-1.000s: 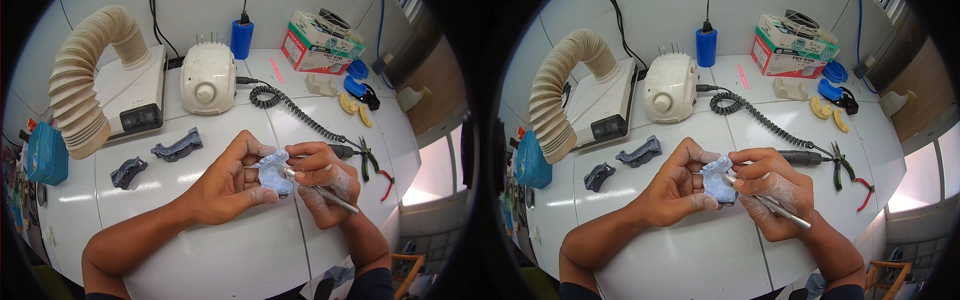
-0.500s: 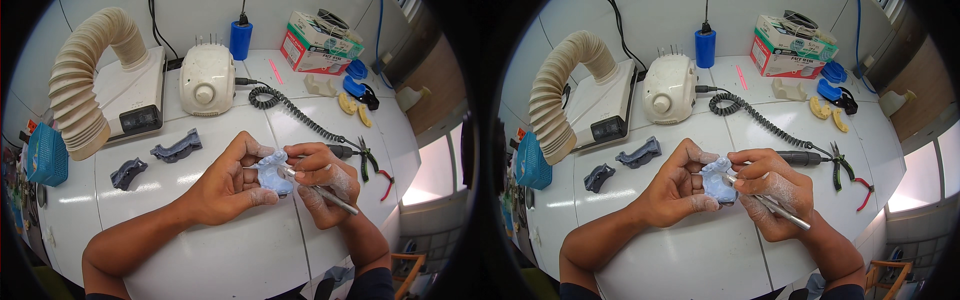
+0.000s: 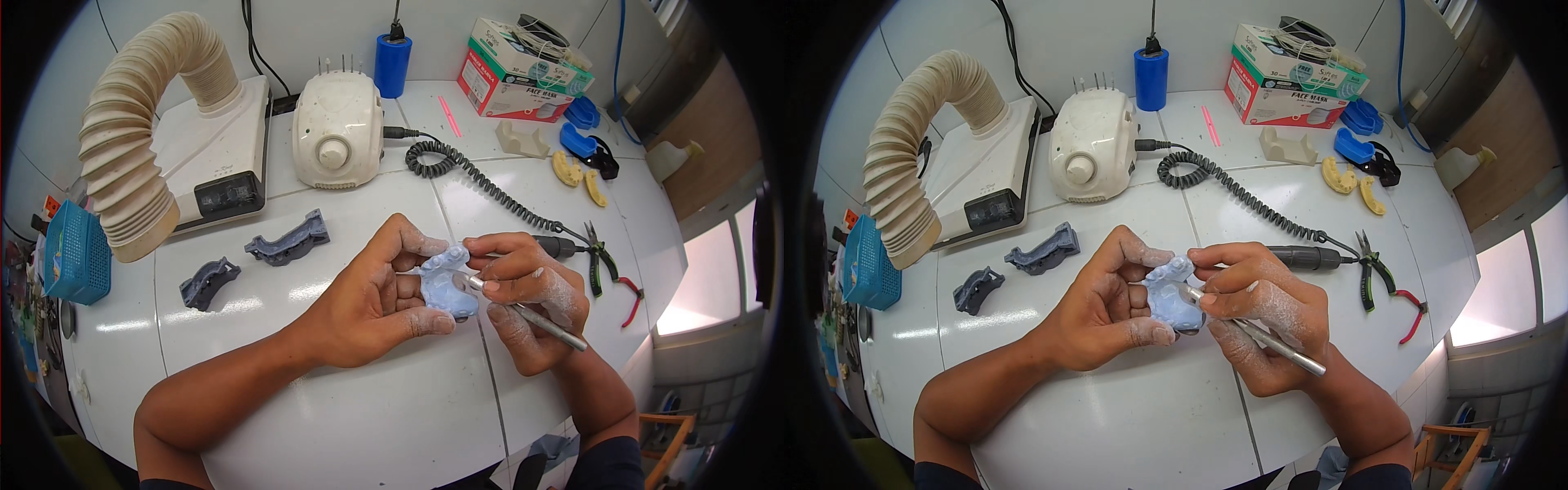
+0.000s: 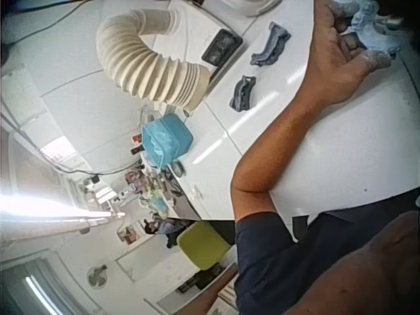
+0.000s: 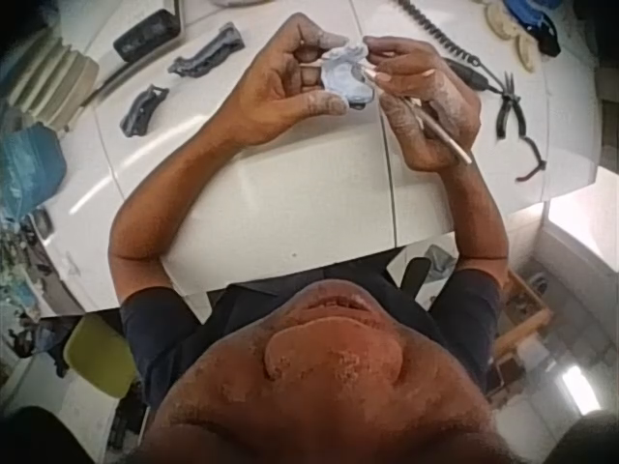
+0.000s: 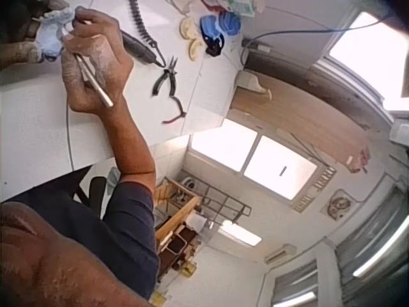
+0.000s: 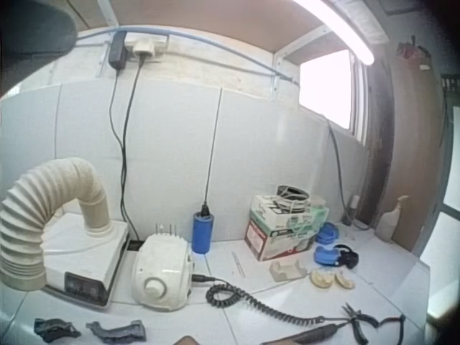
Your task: Carving and refining a plaster dental cast using a metal carving tool at a laboratory bench.
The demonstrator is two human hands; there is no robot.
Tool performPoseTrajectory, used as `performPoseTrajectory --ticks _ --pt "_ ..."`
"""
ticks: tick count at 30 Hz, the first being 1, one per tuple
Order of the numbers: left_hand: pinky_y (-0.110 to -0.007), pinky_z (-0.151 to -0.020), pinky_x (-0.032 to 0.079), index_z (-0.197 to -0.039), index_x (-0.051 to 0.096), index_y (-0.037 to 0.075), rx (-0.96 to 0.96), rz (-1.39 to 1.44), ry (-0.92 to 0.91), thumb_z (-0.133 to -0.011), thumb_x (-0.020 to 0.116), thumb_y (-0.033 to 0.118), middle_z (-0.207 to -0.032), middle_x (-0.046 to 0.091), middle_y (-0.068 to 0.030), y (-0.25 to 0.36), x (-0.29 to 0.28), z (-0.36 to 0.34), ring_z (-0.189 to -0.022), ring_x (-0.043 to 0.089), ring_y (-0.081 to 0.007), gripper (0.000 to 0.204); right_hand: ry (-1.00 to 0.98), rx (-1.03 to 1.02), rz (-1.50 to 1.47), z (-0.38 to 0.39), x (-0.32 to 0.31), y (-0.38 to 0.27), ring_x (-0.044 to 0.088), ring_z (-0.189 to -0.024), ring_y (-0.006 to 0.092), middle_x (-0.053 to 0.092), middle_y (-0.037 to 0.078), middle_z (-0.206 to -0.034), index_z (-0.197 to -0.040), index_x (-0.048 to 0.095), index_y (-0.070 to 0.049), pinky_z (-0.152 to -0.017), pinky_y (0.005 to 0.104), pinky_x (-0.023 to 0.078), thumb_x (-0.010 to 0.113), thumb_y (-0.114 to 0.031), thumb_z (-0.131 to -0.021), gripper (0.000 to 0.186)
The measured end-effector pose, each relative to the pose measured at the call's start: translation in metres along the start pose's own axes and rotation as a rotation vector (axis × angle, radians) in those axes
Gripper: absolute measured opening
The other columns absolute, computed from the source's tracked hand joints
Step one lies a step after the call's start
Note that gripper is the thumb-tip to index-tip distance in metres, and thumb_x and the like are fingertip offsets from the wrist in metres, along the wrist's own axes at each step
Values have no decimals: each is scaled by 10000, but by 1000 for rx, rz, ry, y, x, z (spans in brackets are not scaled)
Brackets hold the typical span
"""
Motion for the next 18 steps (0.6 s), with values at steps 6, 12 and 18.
performPoseTrajectory --ticks 6,12,18 --pt "-352 -1050 578 -1314 383 20 4 3 3 -954 705 -81 -1332 540 -172 0 -1 0 -1264 638 -218 494 -4 24 5 0 1 1 717 -1120 436 707 178 -967 -970 683 4 -873 459 649 753 74 -806 191" --pt "-355 -1053 577 -1313 384 21 5 9 -1 -950 697 -96 -1330 538 -171 0 0 0 -1265 639 -224 494 -6 10 1 -1 1 0 711 -1130 437 704 168 -958 -960 683 11 -876 464 648 756 70 -805 181" --pt "-317 -904 614 -1302 367 91 -11 -28 35 -905 711 -118 -1324 556 -171 -2 -2 -1 -1135 692 -192 564 -6 19 -15 1 2 1 708 -1135 437 703 164 -955 -974 681 9 -881 467 645 748 71 -809 188"
Point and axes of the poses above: each hand's wrist, its own z-axis away from the middle knuckle, its own x-axis out of the palm, y = z × x, the point moved 10 cm from there along -z, towards the middle knuckle
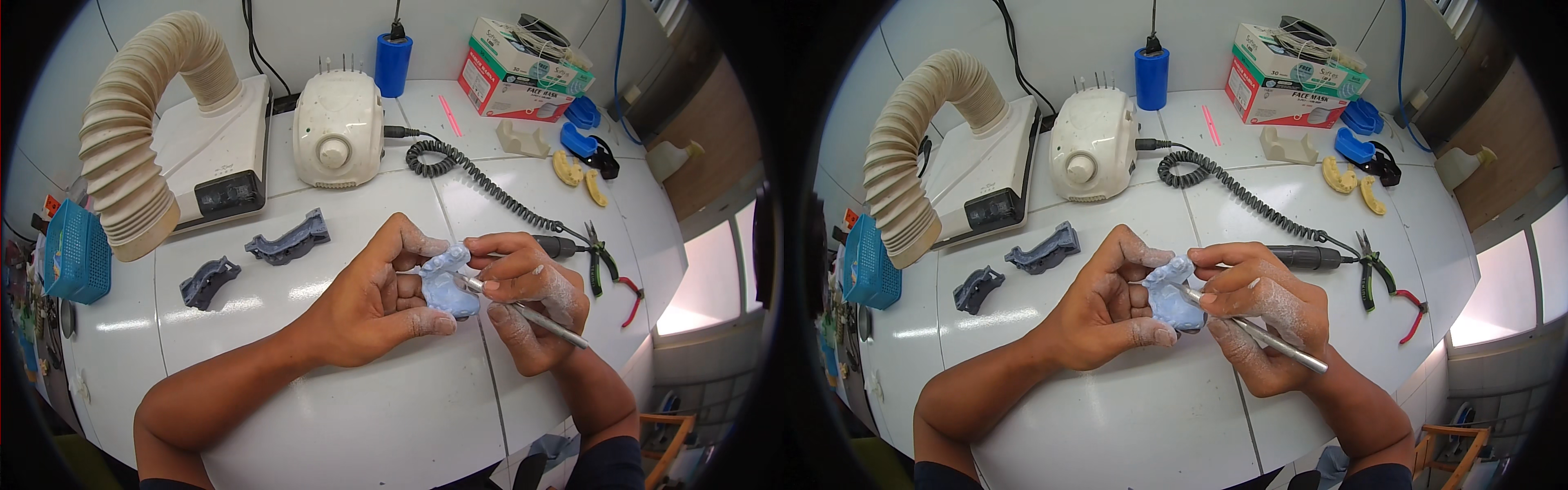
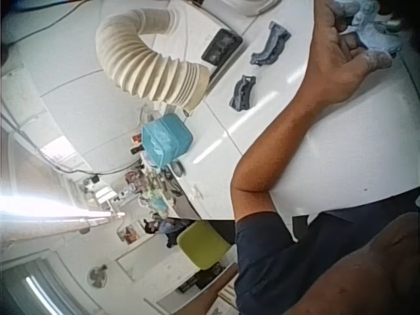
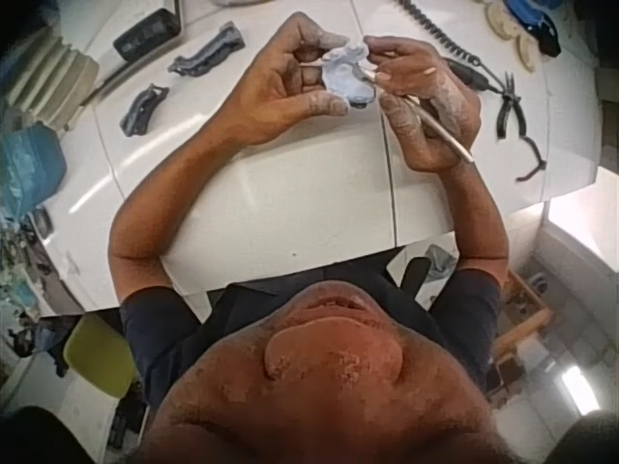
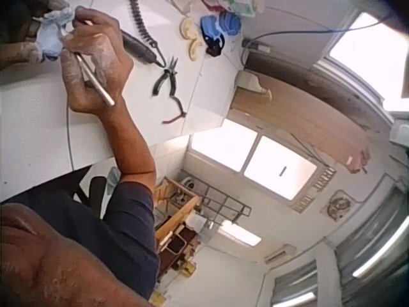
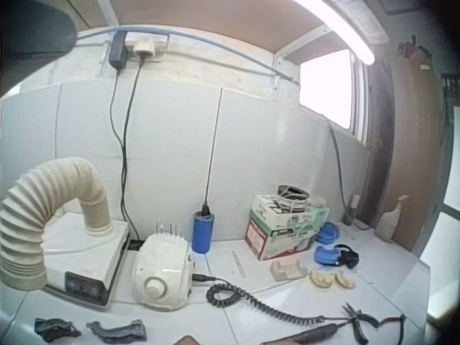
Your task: Carving and refining a plaster dental cast using a metal carving tool at a laboratory bench.
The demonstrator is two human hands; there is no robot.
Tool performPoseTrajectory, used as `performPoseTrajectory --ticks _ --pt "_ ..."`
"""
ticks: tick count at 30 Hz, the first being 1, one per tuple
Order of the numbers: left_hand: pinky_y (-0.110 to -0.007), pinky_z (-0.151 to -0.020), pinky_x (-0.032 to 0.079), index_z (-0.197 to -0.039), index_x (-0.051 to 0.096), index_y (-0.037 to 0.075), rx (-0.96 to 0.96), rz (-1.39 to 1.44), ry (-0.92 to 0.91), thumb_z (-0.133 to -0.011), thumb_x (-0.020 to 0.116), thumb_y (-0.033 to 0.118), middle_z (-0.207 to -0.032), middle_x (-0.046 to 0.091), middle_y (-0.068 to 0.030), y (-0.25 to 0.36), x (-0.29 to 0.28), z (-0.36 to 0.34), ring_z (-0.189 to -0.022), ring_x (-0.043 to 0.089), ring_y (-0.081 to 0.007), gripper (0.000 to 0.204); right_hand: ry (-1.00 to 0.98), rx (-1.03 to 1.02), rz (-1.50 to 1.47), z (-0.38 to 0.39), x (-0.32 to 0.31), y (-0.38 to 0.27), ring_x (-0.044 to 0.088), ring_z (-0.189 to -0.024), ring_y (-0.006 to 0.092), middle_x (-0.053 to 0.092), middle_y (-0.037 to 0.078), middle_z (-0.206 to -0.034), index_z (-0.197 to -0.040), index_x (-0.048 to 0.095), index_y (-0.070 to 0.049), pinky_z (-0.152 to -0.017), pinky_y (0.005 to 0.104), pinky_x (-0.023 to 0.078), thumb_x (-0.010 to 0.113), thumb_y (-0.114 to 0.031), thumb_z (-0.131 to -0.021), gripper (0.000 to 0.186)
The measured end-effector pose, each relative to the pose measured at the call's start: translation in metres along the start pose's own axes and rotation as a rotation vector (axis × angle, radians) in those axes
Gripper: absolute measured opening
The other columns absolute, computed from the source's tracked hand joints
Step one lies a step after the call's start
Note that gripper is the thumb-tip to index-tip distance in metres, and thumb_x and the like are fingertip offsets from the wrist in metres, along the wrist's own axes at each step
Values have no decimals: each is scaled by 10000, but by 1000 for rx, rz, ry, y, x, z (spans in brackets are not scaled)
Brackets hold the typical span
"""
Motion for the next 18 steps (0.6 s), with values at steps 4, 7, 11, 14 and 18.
performPoseTrajectory --ticks 4,7,11,14,18 --pt "-320 -916 613 -1303 370 97 0 11 -15 -908 706 -118 -1329 551 -170 1 1 0 -1156 685 -195 561 -4 10 -6 0 0 0 707 -1137 440 704 166 -957 -971 673 14 -885 472 644 729 70 -826 165" --pt "-330 -935 616 -1295 371 98 2 24 -7 -908 700 -123 -1346 542 -175 -2 0 0 -1169 682 -202 554 -6 12 -9 -1 0 0 706 -1138 441 705 165 -959 -967 671 18 -886 476 646 718 66 -839 145" --pt "-349 -1043 572 -1302 386 28 -1 55 -38 -944 707 -93 -1346 559 -189 1 2 1 -1251 647 -215 496 20 34 -15 1 -1 2 707 -1138 439 710 165 -950 -965 671 18 -891 477 649 713 59 -841 137" --pt "-350 -1040 572 -1303 386 27 19 58 -33 -945 707 -91 -1341 561 -188 0 2 1 -1250 647 -214 495 -17 19 11 -1 0 0 712 -1131 437 714 170 -940 -966 671 22 -896 472 649 713 57 -836 141" --pt "-348 -1035 572 -1313 382 27 27 58 -34 -947 707 -88 -1335 564 -187 1 2 1 -1250 648 -213 502 -3 10 2 0 -1 0 718 -1119 436 716 176 -932 -967 673 26 -901 470 649 712 54 -836 140"
Point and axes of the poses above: each hand's wrist, its own z-axis away from the middle knuckle, its own x-axis out of the palm, y = z × x, the point moved 10 cm from there along -z, towards the middle knuckle
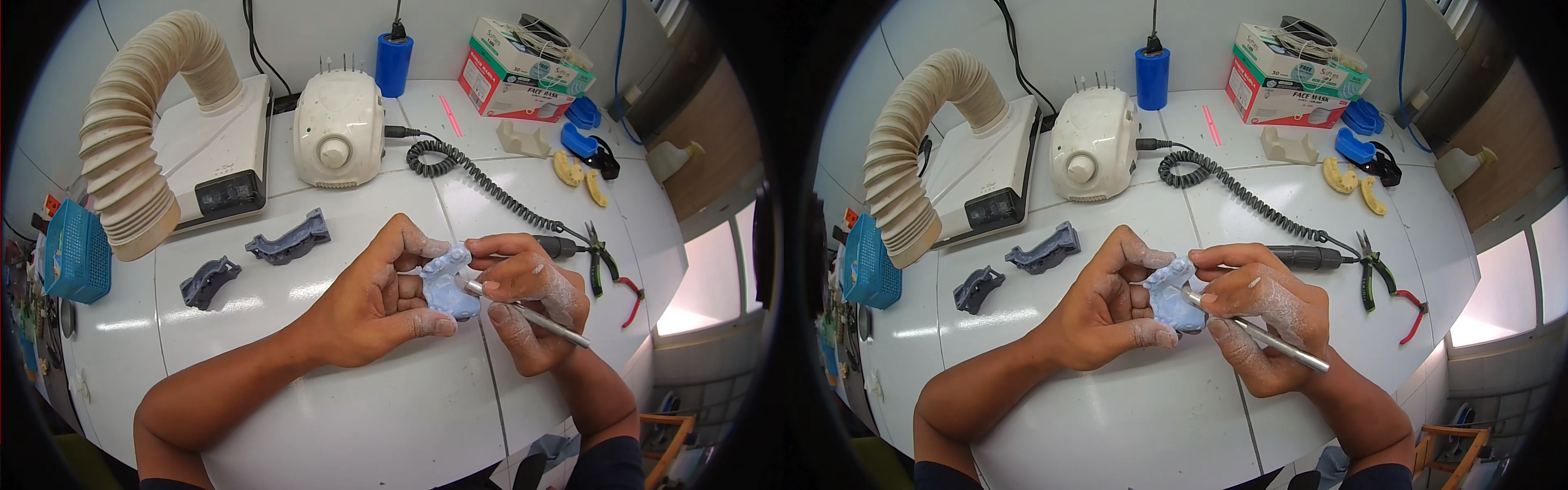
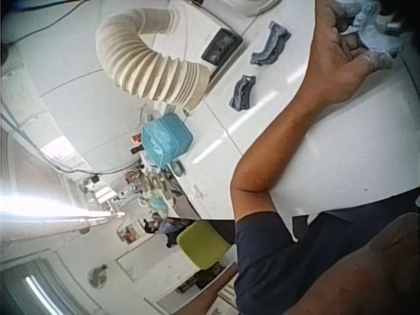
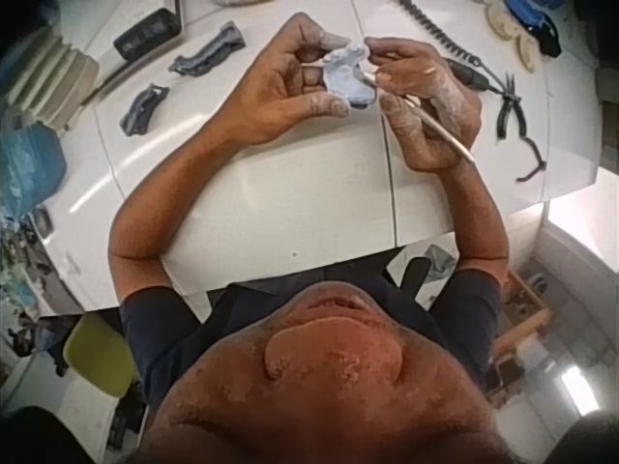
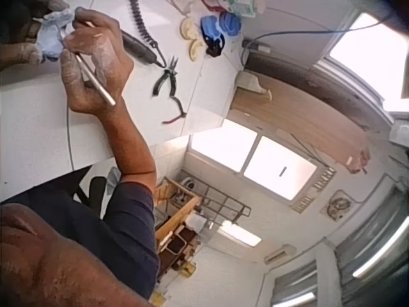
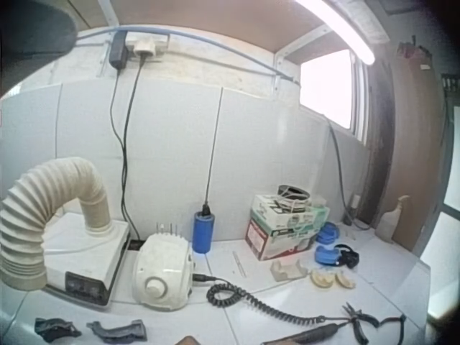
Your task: Carving and refining a plaster dental cast using a metal carving tool at a laboratory bench.
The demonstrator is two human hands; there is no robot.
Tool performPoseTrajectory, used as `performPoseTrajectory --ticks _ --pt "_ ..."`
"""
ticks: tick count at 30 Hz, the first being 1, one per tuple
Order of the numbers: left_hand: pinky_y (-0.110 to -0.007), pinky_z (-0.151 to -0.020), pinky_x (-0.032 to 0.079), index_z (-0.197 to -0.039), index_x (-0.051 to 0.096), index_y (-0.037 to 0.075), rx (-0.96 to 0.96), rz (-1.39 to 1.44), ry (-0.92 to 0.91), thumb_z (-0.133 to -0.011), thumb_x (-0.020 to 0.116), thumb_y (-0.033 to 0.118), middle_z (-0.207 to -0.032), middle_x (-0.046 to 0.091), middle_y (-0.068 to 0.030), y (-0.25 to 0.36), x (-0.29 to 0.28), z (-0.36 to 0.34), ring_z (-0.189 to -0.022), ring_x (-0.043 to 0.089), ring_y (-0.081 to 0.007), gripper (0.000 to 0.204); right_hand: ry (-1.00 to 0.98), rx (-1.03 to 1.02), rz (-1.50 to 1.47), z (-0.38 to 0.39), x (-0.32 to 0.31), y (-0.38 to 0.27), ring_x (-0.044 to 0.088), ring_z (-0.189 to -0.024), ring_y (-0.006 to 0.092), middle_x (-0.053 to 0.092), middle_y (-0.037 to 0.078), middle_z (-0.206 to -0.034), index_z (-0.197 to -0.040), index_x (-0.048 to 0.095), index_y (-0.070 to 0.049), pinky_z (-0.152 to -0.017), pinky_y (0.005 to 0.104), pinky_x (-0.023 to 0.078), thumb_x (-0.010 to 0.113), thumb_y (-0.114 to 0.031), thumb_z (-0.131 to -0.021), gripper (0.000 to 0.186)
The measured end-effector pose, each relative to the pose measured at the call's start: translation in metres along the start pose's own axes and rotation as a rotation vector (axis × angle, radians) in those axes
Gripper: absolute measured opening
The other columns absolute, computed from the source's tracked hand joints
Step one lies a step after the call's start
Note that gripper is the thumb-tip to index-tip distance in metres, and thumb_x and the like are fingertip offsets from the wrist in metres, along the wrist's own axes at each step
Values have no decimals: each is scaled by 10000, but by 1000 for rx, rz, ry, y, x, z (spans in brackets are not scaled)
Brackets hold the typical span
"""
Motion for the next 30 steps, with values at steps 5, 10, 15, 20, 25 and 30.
performPoseTrajectory --ticks 5,10,15,20,25,30 --pt "-347 -1037 571 -1314 378 26 -12 -18 -8 -947 705 -88 -1334 564 -190 -1 0 0 -1253 646 -213 505 43 -3 -16 1 -2 2 722 -1116 436 719 180 -937 -959 670 30 -896 465 652 712 55 -834 134" --pt "-347 -1037 568 -1311 377 30 5 -10 -10 -950 702 -88 -1339 561 -190 -1 -1 0 -1253 645 -212 500 21 8 -8 1 -1 2 722 -1111 439 723 183 -936 -954 672 33 -894 468 648 720 50 -831 133" --pt "-338 -1048 558 -1301 379 33 -1 -7 1 -951 705 -84 -1341 559 -186 0 0 0 -1258 636 -200 493 1 1 2 0 0 1 721 -1109 443 728 183 -928 -954 687 34 -892 473 641 728 46 -828 133" --pt "-331 -1059 549 -1294 378 37 -26 -8 -2 -950 708 -84 -1347 559 -186 -2 0 0 -1267 626 -193 492 -1 -5 -4 0 0 0 720 -1115 442 730 185 -933 -958 690 28 -884 468 644 726 46 -832 133" --pt "-339 -1054 556 -1285 364 43 -4 -2 -7 -952 699 -87 -1352 557 -193 0 1 -1 -1267 627 -202 490 27 2 -13 1 -1 1 720 -1118 439 726 185 -934 -958 680 28 -886 470 642 723 46 -834 133" --pt "-341 -1001 583 -1307 362 67 -13 -13 -4 -938 697 -102 -1347 547 -189 -2 -1 0 -1227 651 -208 526 14 0 9 0 -1 1 722 -1114 436 725 182 -931 -961 679 32 -882 466 640 717 41 -837 130"
Point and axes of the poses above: each hand's wrist, its own z-axis away from the middle knuckle, its own x-axis out of the palm, y = z × x, the point moved 10 cm from there along -z, towards the middle knuckle
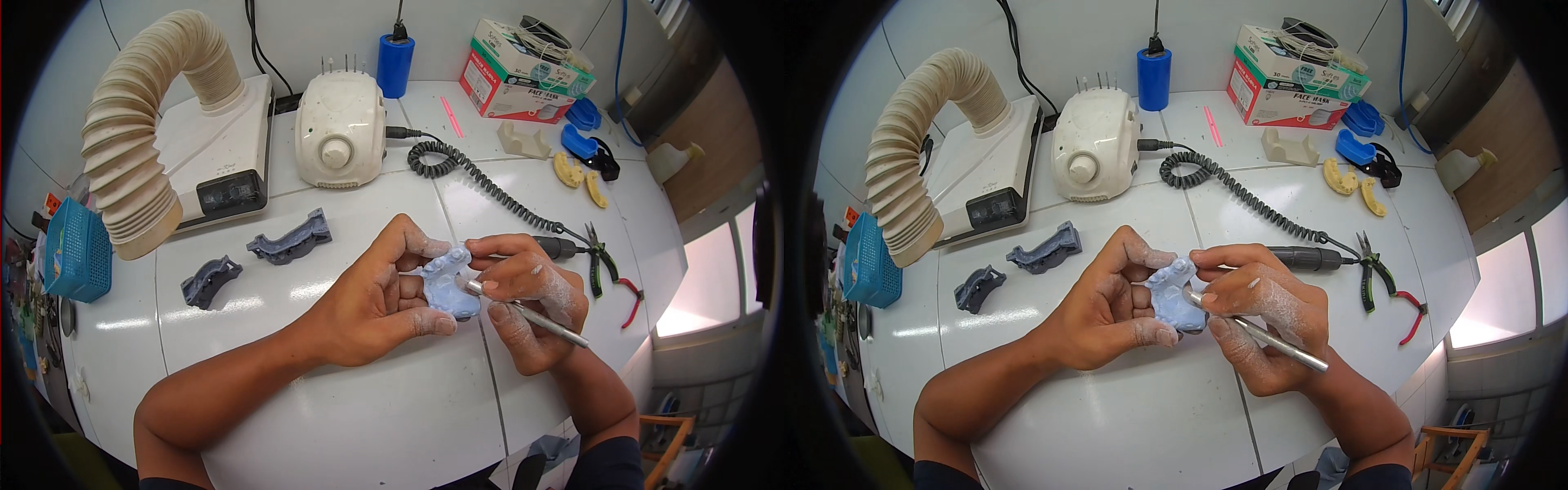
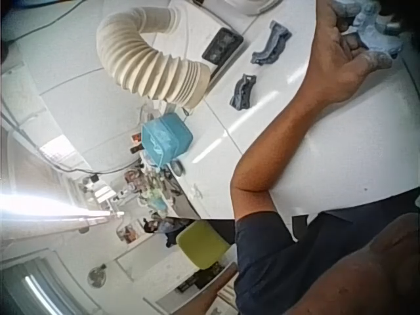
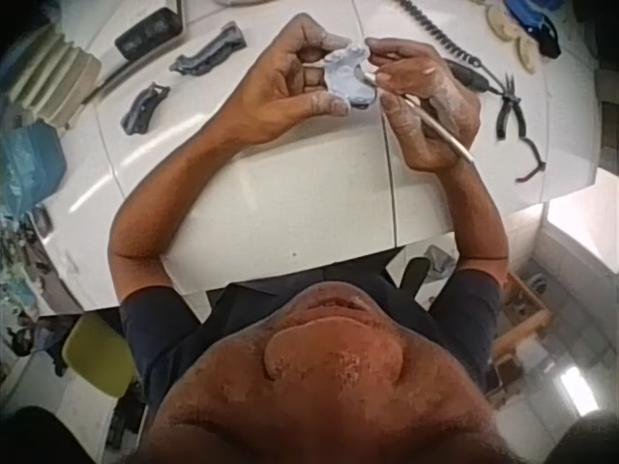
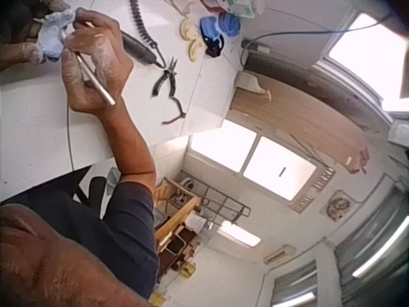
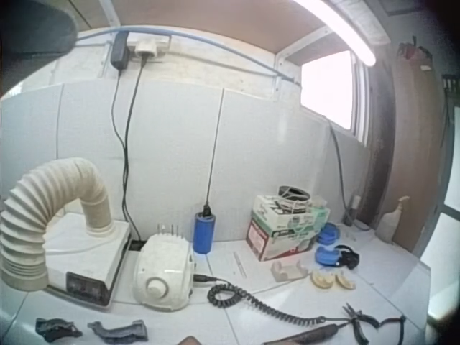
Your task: Carving and refining a plaster dental cast using a metal carving tool at a laboratory bench.
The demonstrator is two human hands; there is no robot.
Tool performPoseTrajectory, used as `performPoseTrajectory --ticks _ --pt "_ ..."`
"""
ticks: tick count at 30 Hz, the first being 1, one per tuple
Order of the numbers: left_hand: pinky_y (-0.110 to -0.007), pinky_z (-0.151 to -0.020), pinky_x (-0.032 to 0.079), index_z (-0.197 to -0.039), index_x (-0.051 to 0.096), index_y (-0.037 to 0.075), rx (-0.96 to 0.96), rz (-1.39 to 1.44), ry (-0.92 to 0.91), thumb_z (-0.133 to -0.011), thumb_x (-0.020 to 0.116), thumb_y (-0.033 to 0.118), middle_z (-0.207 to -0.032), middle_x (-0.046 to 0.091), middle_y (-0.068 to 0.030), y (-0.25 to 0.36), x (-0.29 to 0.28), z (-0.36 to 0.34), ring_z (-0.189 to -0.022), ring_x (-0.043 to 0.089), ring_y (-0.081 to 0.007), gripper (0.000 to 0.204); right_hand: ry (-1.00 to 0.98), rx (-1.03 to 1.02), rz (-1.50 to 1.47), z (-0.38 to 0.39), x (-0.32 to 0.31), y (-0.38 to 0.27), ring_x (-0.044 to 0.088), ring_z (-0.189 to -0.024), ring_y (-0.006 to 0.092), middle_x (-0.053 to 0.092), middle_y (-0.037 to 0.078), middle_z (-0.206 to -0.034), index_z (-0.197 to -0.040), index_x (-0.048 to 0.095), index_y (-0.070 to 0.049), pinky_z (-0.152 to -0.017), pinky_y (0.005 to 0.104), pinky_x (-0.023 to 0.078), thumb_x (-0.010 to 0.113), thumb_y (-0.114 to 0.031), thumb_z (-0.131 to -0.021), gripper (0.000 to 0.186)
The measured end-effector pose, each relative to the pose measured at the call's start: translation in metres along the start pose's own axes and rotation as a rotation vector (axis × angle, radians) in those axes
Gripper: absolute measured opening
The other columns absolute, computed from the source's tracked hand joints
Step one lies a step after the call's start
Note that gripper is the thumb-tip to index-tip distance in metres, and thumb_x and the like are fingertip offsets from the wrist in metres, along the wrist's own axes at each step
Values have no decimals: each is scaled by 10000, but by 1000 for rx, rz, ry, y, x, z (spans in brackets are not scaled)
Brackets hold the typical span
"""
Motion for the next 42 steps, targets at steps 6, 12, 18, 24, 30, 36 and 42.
performPoseTrajectory --ticks 6,12,18,24,30,36,42 --pt "-334 -1055 555 -1292 366 47 -11 -15 -11 -962 689 -86 -1360 557 -189 2 3 0 -1258 631 -198 480 -12 -20 3 0 2 -2 722 -1107 436 722 180 -927 -952 683 35 -883 464 639 713 45 -830 126" --pt "-329 -1046 556 -1298 366 47 16 11 -13 -964 695 -79 -1363 552 -190 0 1 0 -1245 633 -187 485 12 8 -8 1 0 0 718 -1114 442 722 179 -936 -949 687 33 -892 468 641 717 51 -824 130" --pt "-328 -1045 557 -1307 360 44 -16 -12 -13 -963 692 -83 -1370 540 -197 -1 2 0 -1251 631 -192 494 -10 -9 -9 0 1 -1 715 -1122 441 720 178 -935 -944 679 23 -878 467 644 719 50 -829 125" --pt "-341 -1001 577 -1318 360 62 2 -2 -1 -942 690 -100 -1353 540 -187 -2 0 0 -1240 644 -212 526 31 -2 -46 2 -1 2 714 -1121 442 708 179 -937 -955 666 31 -886 474 643 707 55 -850 116" --pt "-349 -955 590 -1331 359 86 -15 -27 6 -926 688 -114 -1335 550 -172 -4 -1 0 -1209 659 -210 559 30 -12 -51 1 0 1 713 -1120 442 702 181 -945 -949 662 38 -892 478 645 704 62 -845 114" --pt "-339 -1072 550 -1295 359 37 -9 -2 -14 -965 689 -79 -1362 540 -188 0 2 0 -1268 624 -195 481 0 -14 -9 1 2 -1 710 -1125 443 706 173 -942 -958 677 21 -889 479 645 717 65 -833 138" --pt "-334 -1057 552 -1297 360 35 -27 0 -11 -963 699 -75 -1351 543 -175 -2 1 0 -1244 636 -191 489 -22 -21 12 -1 3 -2 711 -1126 437 720 173 -963 -989 698 -1 -889 469 646 745 57 -815 190"
Point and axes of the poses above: each hand's wrist, its own z-axis away from the middle knuckle, its own x-axis out of the palm, y = z × x, the point moved 10 cm from there along -z, towards the middle knuckle
